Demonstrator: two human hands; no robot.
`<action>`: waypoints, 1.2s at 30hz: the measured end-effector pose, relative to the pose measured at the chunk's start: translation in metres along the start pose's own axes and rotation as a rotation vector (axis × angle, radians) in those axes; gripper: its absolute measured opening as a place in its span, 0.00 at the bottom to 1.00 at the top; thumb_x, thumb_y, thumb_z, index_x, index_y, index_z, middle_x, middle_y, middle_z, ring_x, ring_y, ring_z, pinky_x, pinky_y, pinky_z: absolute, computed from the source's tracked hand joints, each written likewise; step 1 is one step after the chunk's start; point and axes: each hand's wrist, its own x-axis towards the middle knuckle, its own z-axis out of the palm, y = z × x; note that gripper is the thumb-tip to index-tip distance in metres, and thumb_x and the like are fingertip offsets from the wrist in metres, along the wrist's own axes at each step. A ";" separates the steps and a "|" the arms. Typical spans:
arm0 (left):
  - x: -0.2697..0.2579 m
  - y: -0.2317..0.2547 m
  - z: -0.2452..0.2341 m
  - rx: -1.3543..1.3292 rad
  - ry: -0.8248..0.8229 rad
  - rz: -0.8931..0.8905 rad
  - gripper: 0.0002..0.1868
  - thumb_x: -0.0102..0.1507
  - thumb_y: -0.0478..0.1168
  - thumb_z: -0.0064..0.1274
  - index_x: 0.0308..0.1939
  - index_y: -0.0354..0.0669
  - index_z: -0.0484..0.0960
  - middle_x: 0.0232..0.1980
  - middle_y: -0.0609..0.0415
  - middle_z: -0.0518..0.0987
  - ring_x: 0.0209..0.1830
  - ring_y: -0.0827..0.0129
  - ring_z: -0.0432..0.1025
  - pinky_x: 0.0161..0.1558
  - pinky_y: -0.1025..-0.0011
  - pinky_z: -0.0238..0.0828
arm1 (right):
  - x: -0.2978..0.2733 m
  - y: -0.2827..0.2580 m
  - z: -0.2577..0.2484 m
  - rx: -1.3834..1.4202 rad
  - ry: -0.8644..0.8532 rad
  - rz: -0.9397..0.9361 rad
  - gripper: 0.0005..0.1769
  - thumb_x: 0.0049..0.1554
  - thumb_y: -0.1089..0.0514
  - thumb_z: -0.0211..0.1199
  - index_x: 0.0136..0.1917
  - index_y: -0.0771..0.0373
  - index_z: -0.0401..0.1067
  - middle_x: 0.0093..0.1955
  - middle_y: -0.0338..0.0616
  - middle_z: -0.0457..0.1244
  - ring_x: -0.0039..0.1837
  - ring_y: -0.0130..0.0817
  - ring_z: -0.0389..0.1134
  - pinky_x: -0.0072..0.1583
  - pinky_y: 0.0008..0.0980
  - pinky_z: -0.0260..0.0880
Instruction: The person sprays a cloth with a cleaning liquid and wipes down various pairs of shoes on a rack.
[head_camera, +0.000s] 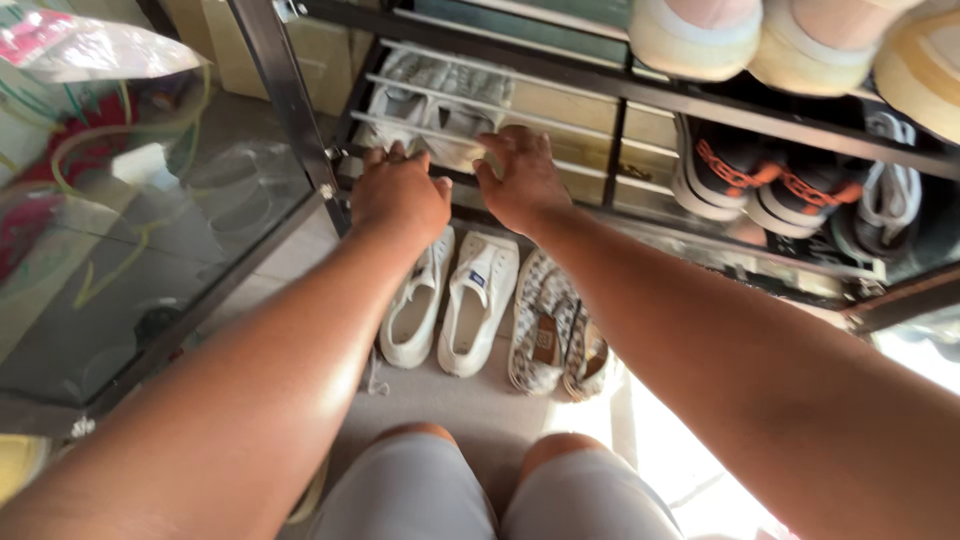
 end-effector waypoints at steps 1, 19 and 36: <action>-0.005 -0.001 0.002 -0.004 -0.002 0.005 0.30 0.67 0.57 0.46 0.68 0.46 0.73 0.73 0.43 0.65 0.75 0.49 0.53 0.72 0.58 0.52 | -0.012 0.000 -0.001 -0.005 0.001 0.005 0.25 0.63 0.46 0.57 0.71 0.54 0.69 0.74 0.55 0.55 0.78 0.57 0.52 0.80 0.54 0.41; -0.173 0.066 -0.042 -0.436 -0.029 -0.015 0.34 0.64 0.52 0.54 0.72 0.47 0.69 0.77 0.44 0.62 0.75 0.53 0.61 0.71 0.61 0.62 | -0.253 -0.043 -0.112 0.257 0.065 0.308 0.26 0.62 0.42 0.57 0.69 0.55 0.68 0.73 0.49 0.60 0.74 0.48 0.62 0.72 0.46 0.62; -0.250 0.058 -0.030 -0.488 0.205 0.125 0.26 0.63 0.43 0.50 0.65 0.40 0.74 0.70 0.45 0.72 0.71 0.53 0.63 0.68 0.60 0.61 | -0.317 -0.069 -0.088 0.118 0.122 0.283 0.25 0.62 0.47 0.55 0.70 0.58 0.63 0.74 0.46 0.57 0.78 0.47 0.55 0.79 0.59 0.34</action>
